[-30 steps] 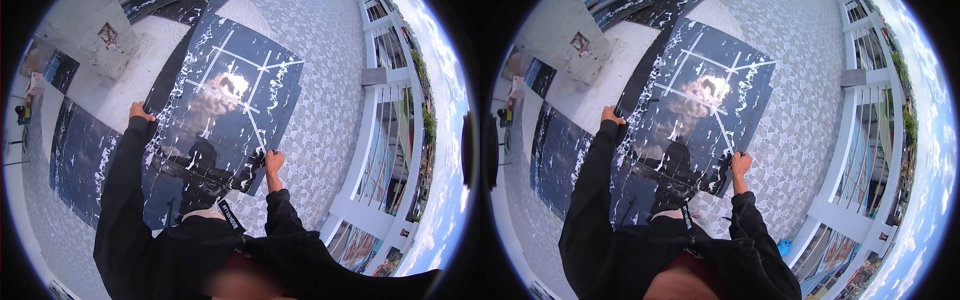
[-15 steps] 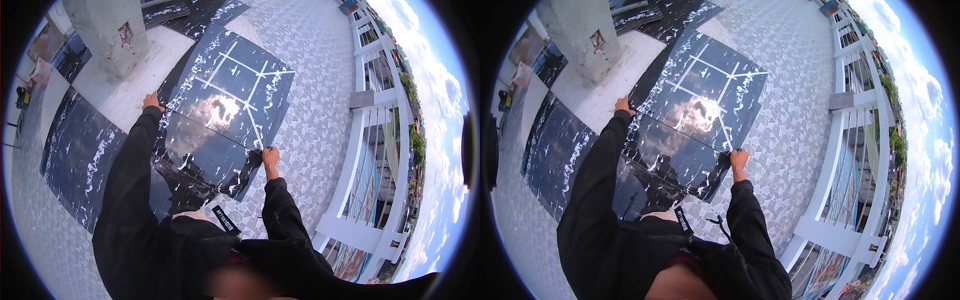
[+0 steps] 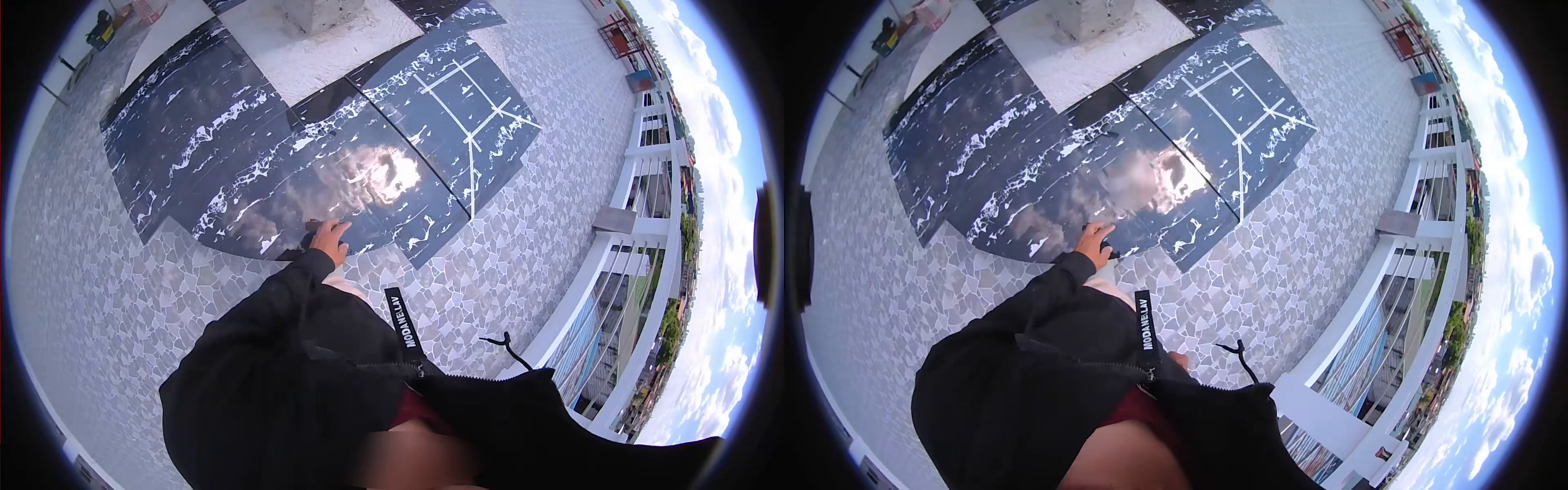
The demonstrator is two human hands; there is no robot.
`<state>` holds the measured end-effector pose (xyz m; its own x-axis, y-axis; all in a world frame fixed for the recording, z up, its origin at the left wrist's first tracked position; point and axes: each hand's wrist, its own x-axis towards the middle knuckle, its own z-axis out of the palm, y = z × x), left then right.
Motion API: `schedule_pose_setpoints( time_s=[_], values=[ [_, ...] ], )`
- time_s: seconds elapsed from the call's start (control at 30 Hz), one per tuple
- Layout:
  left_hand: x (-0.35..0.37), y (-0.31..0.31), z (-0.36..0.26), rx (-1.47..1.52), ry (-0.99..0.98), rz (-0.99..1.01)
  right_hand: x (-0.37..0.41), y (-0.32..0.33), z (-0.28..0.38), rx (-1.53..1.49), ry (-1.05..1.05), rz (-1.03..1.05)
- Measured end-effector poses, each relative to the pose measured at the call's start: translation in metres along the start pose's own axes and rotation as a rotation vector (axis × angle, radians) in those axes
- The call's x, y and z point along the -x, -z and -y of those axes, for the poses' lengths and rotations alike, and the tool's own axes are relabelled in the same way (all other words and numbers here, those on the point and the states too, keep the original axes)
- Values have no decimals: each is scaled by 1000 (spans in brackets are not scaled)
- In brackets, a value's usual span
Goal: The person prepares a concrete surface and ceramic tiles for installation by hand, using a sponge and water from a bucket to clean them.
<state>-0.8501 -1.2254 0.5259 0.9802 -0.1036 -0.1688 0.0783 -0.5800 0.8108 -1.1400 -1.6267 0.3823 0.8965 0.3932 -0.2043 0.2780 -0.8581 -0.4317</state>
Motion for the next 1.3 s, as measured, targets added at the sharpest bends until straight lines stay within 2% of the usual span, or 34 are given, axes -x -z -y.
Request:
schedule_pose_setpoints(
  time_s=[0.13,0.2,0.27,0.3,0.37,0.43,0.5,0.63,0.7,0.73,0.77,0.87,0.9,0.93,0.97,1.0,1.03,1.13,1.2,1.3],
  values=[
    [79,-1,41,-38,-15,-69,27,5,50,-465,-308,11],
    [110,24,48,-18,33,22,38,-2,60,-701,-464,13],
    [152,32,77,-75,25,27,43,-15,78,-951,-631,22],
    [174,39,90,-43,97,77,21,-16,78,-1058,-1185,21],
    [225,44,123,-23,172,156,1,-17,77,-1078,-1046,-20],
    [281,30,172,-193,214,340,-17,-5,102,-1092,-988,-100],
    [315,7,252,-271,-24,558,-32,7,141,-1173,-935,-129],
    [372,31,279,-332,38,555,-57,-5,213,-1377,-854,-34],
    [399,41,327,-357,-81,472,-76,-17,250,-1447,-841,35],
    [413,60,300,-88,353,403,-87,-22,271,-1465,-842,67],
    [429,78,295,-77,378,394,-99,-29,292,-1448,-846,84],
    [487,90,378,87,472,181,-148,-31,340,-1452,-814,74],
    [501,103,392,-19,510,269,-167,-36,353,-1494,-790,27],
    [526,117,391,183,596,196,-184,-37,368,-1536,-761,-10],
    [543,119,403,153,574,230,-200,-35,382,-1592,-701,-73],
    [555,124,426,260,330,84,-216,-32,398,-1644,-637,-129],
    [558,147,458,242,320,110,-236,-39,408,-1664,-648,-157],
    [578,184,522,339,478,70,-291,-57,433,-1772,-604,-163],
    [587,196,541,403,598,-10,-318,-49,464,-1763,-672,-315],
    [611,238,550,502,751,-82,-344,-51,481,-1864,-705,-367]
  ],
)
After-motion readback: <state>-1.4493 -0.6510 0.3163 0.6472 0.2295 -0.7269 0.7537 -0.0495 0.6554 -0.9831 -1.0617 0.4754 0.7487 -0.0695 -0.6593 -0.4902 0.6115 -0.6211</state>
